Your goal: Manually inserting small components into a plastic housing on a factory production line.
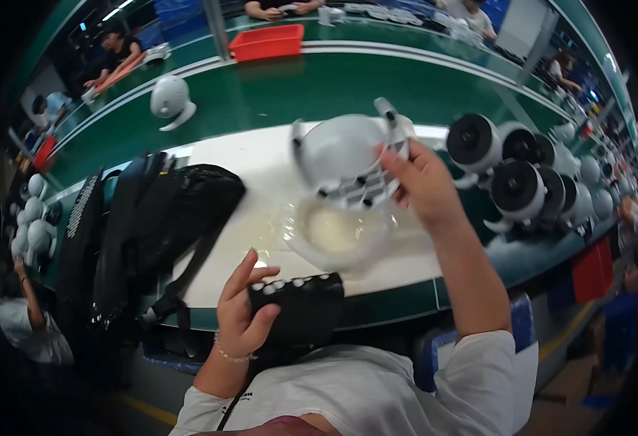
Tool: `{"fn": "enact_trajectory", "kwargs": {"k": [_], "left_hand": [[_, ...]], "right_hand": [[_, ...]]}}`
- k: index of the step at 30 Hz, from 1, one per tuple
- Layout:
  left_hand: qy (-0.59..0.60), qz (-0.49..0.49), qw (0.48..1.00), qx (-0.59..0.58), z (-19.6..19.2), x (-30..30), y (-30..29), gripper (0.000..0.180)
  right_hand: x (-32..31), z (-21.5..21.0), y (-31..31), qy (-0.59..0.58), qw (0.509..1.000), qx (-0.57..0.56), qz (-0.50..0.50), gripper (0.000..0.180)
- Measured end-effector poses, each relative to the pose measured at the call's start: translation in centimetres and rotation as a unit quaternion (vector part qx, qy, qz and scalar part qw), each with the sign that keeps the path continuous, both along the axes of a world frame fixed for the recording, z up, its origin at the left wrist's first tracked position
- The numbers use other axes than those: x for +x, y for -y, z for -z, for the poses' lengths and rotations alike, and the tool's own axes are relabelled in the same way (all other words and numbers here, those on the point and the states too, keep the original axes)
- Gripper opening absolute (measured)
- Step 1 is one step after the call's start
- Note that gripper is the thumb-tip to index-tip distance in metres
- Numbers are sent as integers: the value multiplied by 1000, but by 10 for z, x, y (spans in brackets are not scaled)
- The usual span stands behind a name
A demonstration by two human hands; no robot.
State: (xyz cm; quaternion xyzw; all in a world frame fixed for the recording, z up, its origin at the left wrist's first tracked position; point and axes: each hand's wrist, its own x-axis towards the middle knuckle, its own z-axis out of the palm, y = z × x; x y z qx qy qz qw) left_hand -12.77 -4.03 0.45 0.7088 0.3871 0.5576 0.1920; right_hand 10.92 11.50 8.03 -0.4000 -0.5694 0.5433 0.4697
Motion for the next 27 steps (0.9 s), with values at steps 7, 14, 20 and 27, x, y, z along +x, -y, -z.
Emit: {"fn": "enact_trajectory", "kwargs": {"k": [7,14,20,27], "left_hand": [[106,-168,976,-91,-8,-62,25,28],[105,-208,964,-129,1,-105,36,27],[76,-159,960,-218,4,-128,30,25],[-57,-171,961,-210,6,-134,27,26]], "right_hand": [[-31,64,-193,653,581,437,213,11],[-83,57,-239,834,513,184,82,28],[-254,31,-186,607,665,392,-190,24],[-395,73,-209,577,706,373,-173,48]]}}
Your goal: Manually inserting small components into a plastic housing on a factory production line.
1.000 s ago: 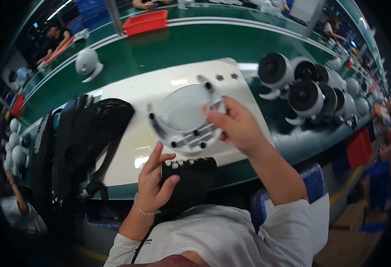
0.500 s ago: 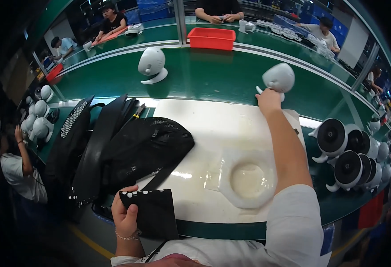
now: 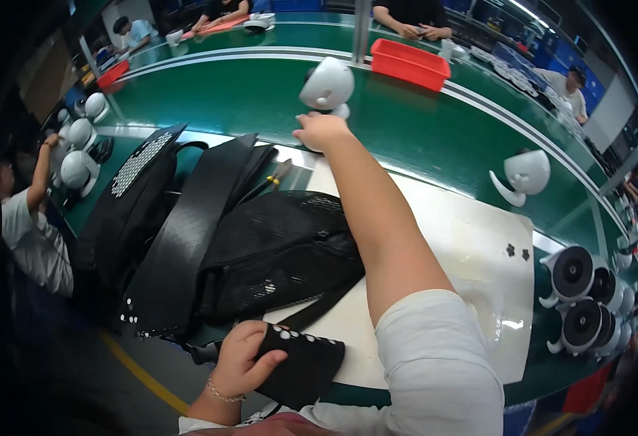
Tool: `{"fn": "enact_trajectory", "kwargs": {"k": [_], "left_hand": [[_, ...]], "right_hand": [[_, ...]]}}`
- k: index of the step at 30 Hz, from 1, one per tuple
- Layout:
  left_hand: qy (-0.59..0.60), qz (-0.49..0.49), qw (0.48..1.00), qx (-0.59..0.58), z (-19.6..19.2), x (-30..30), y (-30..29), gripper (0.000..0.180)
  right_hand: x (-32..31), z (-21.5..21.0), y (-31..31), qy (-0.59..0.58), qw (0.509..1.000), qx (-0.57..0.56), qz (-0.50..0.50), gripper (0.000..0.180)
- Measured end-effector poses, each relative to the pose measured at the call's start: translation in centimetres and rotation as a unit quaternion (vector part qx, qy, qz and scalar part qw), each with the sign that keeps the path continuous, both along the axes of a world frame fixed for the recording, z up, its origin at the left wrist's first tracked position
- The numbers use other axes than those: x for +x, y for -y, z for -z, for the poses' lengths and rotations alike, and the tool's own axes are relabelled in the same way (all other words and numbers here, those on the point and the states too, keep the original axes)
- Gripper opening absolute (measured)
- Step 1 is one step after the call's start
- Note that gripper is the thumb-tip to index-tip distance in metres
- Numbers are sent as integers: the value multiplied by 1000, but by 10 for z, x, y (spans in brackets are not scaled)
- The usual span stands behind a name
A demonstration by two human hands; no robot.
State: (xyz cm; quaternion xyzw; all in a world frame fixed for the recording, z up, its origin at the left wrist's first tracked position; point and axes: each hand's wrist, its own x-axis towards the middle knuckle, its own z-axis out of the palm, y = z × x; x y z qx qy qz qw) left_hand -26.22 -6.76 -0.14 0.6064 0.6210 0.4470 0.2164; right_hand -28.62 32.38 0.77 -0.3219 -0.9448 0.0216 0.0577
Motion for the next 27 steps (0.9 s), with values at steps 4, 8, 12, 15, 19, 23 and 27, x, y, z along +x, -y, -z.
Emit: {"fn": "enact_trajectory", "kwargs": {"k": [4,8,12,15,19,23,27], "left_hand": [[4,10,1000,9,-3,-3,0,27],[-16,3,1000,20,-7,3,9,26],[20,-3,999,35,10,7,1,23],[32,-10,996,82,13,9,3,20],[10,-66,994,92,7,15,12,15],[86,-44,982,164,9,50,11,27],[125,57,980,142,-3,101,-2,28]], "right_hand": [[5,12,2,-8,996,42,81,58],[47,-33,14,-9,986,132,96,30],[138,-85,51,-97,980,105,136,26],[232,-105,100,-352,919,-157,85,31],[327,-124,195,-503,784,-360,48,24],[378,-97,230,-445,817,-347,118,27],[409,-68,224,-466,785,-366,183,31]]}}
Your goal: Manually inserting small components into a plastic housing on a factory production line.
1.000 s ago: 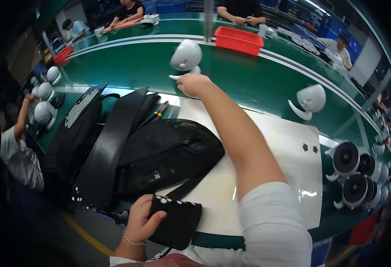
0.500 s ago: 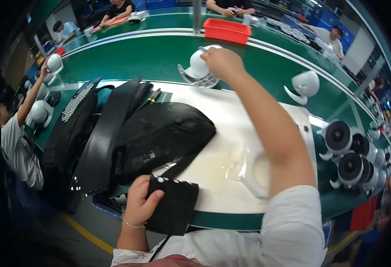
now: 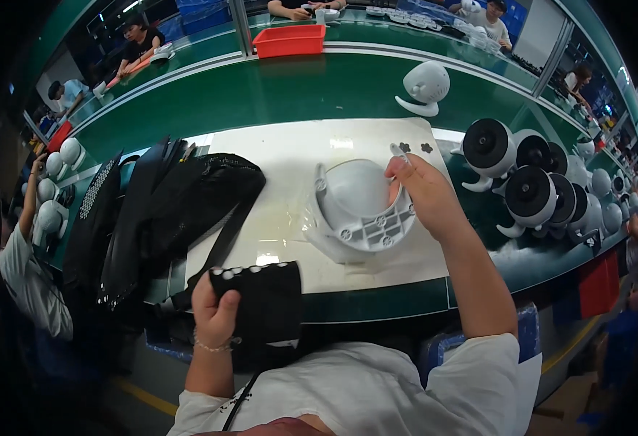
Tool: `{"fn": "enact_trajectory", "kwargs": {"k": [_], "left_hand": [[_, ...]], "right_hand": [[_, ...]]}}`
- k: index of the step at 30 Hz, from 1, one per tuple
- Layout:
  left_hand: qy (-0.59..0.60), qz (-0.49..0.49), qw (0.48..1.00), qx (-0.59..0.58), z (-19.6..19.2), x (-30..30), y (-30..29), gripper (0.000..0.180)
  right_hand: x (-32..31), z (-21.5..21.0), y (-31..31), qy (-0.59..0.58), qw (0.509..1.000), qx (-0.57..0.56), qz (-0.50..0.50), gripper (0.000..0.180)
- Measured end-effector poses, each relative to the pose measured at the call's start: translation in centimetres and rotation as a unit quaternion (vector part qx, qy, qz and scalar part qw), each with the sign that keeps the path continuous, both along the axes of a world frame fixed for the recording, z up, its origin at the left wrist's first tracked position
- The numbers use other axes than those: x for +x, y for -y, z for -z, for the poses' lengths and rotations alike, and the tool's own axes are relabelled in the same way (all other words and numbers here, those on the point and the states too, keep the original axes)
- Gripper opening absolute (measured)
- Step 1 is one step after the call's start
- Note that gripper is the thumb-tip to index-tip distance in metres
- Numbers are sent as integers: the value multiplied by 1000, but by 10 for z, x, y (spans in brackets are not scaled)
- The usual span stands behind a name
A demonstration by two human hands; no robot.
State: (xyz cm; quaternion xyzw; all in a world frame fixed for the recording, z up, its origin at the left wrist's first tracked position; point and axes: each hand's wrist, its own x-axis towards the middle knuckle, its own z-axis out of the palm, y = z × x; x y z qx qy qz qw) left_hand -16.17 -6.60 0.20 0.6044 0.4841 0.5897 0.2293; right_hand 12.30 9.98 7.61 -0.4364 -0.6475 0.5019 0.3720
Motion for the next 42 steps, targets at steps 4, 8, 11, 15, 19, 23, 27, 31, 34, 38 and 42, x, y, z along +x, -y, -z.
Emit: {"fn": "enact_trajectory", "kwargs": {"k": [4,8,11,15,19,23,27,31,34,38,42], "left_hand": [[25,73,997,20,-3,27,-6,20],[40,152,987,42,5,44,-18,20],[21,225,973,41,6,50,-21,22],[8,220,975,-12,-8,68,-28,42],[41,169,972,-158,6,72,-18,26],[119,130,977,-116,11,79,-13,20],[142,116,974,-134,14,81,-8,19],[136,97,982,-91,15,88,-11,19],[138,88,982,-90,17,86,-9,20],[53,111,988,-92,13,83,-10,18],[48,110,989,-90,14,83,-9,16]], "right_hand": [[0,13,39,118,870,450,163,35],[1,34,105,-54,905,419,-47,42],[-9,40,115,-19,953,300,-42,40],[-5,61,118,-190,972,131,-54,40],[-1,60,114,-142,982,117,-52,42],[3,58,115,-203,977,63,-11,29],[7,58,113,-68,981,183,-1,18],[3,58,107,-100,918,383,-4,23],[-2,53,111,-155,923,349,30,28],[-2,55,111,-35,952,304,-4,34],[-4,56,115,-20,926,376,10,40]]}}
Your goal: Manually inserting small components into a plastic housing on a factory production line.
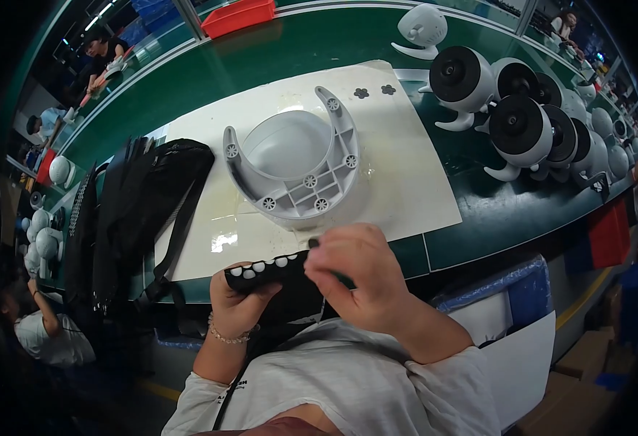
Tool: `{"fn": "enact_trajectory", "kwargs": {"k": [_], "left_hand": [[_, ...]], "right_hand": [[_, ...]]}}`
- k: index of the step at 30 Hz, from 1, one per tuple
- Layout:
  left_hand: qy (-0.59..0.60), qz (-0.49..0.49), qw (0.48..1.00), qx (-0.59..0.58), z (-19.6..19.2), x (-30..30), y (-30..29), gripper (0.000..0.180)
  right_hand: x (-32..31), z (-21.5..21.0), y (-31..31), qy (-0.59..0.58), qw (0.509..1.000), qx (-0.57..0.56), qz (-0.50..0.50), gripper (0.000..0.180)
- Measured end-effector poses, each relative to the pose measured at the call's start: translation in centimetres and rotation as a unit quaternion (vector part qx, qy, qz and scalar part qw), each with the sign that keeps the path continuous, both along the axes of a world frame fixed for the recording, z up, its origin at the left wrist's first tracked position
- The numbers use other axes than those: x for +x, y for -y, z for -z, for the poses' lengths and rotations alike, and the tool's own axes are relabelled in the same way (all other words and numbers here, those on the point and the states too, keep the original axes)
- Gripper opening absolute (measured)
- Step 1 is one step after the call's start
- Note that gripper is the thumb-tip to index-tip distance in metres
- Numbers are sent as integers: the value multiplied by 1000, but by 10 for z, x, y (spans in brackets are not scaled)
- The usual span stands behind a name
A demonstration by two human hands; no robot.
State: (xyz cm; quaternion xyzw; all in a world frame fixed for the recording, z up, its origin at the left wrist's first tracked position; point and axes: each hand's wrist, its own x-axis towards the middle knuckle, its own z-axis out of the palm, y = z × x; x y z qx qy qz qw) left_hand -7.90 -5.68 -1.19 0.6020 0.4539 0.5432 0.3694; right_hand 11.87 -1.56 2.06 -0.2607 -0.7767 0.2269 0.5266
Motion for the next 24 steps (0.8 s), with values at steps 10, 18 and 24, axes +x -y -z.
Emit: {"fn": "enact_trajectory", "kwargs": {"k": [10,18,24], "left_hand": [[1,8,1000,-19,-8,1,-1,12],[-121,-3,992,24,-12,1,-2,15],[-11,45,997,-55,-35,8,-5,15]], "right_hand": [[0,4,-3,-15,998,12,-53,44],[-23,5,-5,-23,991,120,-49,59],[-11,-35,-6,42,980,54,-185,15]]}}
